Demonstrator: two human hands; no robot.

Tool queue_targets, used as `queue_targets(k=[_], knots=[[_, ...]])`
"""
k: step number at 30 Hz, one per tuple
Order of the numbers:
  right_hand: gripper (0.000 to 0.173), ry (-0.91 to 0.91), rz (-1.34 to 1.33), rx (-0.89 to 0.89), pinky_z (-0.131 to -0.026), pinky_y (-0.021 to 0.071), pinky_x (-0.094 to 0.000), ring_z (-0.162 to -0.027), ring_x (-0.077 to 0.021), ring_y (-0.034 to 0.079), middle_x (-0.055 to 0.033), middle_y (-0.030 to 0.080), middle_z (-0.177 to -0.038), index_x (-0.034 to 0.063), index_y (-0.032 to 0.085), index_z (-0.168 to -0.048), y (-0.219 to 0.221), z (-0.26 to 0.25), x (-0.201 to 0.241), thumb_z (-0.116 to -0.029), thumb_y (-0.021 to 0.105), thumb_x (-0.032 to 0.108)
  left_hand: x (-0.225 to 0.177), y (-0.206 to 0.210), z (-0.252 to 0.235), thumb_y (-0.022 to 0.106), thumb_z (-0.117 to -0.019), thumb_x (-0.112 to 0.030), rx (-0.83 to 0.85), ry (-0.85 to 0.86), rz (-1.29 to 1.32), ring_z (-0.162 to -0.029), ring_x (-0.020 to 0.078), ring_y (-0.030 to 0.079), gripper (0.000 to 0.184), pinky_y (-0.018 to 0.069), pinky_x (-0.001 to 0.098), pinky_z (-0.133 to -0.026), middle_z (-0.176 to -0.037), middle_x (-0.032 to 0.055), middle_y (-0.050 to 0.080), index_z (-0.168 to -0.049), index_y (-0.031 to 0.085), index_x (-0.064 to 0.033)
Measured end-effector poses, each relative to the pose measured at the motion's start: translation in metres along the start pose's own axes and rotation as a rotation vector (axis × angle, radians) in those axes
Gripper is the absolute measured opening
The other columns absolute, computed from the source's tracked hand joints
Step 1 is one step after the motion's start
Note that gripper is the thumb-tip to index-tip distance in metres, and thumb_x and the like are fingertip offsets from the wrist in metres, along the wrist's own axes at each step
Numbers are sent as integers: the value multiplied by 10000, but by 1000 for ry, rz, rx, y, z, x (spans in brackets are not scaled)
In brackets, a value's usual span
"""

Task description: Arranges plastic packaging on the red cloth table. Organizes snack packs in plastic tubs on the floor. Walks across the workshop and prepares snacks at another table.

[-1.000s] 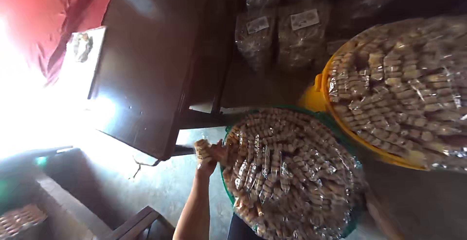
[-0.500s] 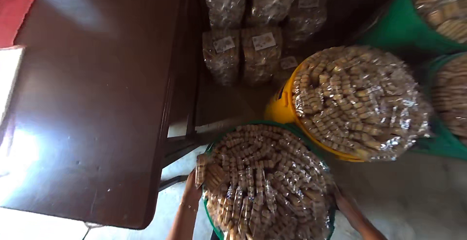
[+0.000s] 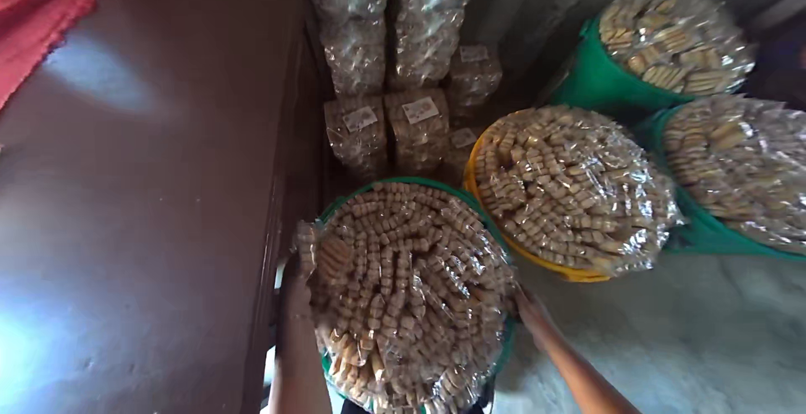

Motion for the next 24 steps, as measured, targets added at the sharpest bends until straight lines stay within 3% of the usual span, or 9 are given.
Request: queue_targets(k=[2, 5, 8, 11, 14, 17, 18, 22, 24], knots=[[477, 0, -22, 13, -980, 478, -497, -1125, -330, 608, -271, 601, -1278, -35, 498, -1433, 8, -10, 18, -1130, 325, 289, -2, 4, -22, 416, -1083, -99, -1, -9, 8, -1070, 210, 552, 377, 481, 374, -941, -1296, 212, 548, -1423, 432, 64], [453, 33, -23, 73, -947, 507, -478, -1099, -305, 624, -239, 609, -1276, 6, 517, -1424, 15, -22, 47, -1127, 349, 304, -7, 11, -48, 441, -1053, -68, 32, 30, 58, -915, 127, 559, 344, 507, 299, -814, -1135, 134, 566, -1377, 453, 45], [427, 81, -34, 107, -899, 541, -461, -1059, -289, 648, -209, 628, -1251, 46, 531, -1427, 22, -25, 64, -1119, 388, 305, -33, 17, -40, 354, -1086, -89, -27, 87, 206, -866, 57, 544, 292, 491, 214, -782, -1062, 92, 537, -1311, 448, 71], [427, 164, -1, 107, -965, 512, -506, -1143, -327, 630, -216, 621, -1301, 53, 538, -1428, 25, -27, 59, -1124, 366, 299, -48, 15, -10, 346, -1106, -119, -71, 239, 52, -1271, 199, 513, 429, 409, 326, -1093, -1442, 247, 487, -1467, 376, 111], [417, 147, 19, 144, -941, 515, -512, -1111, -350, 631, -252, 612, -1279, -1, 527, -1404, 26, -26, 45, -1123, 371, 264, -52, 29, 20, 304, -1119, -169, -115, 337, -54, -1384, 292, 456, 474, 346, 405, -1174, -1509, 283, 429, -1507, 341, 100], [390, 102, 37, 201, -1026, 476, -525, -1208, -378, 595, -286, 565, -1357, -26, 492, -1433, 25, -10, 34, -1108, 408, 173, -41, 43, 52, 289, -1114, -169, -62, 242, -78, -1359, 304, 493, 466, 385, 434, -1154, -1482, 276, 467, -1498, 374, 82], [387, 94, 37, 218, -1034, 467, -536, -1223, -389, 585, -291, 559, -1365, -25, 482, -1441, 24, -8, 35, -1101, 423, 151, -45, 50, 62, 297, -1122, -187, -39, 161, 21, -1307, 251, 529, 447, 428, 401, -1113, -1444, 234, 509, -1481, 405, 57], [463, 75, 51, 307, -1016, 473, -581, -1227, -418, 590, -297, 570, -1358, -15, 436, -1477, 31, -14, 27, -1122, 368, 275, -106, 62, 100, 287, -1098, -113, 152, 71, 249, -838, 5, 648, 294, 567, 208, -760, -949, 0, 655, -1236, 519, 3], [508, -5, 162, 328, -1077, 440, -565, -1270, -422, 576, -302, 562, -1382, -35, 395, -1502, 32, -16, 31, -1123, 353, 299, -141, 59, 103, 293, -1096, -94, 276, 126, 118, -806, -17, 672, 295, 585, 197, -749, -905, -42, 694, -1225, 539, 6]])
Point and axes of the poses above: each hand's wrist, its own z-axis away from the middle knuckle, its own y-axis out of the palm, x = y × z, the point moved 3 cm from there along -z, towards the middle knuckle
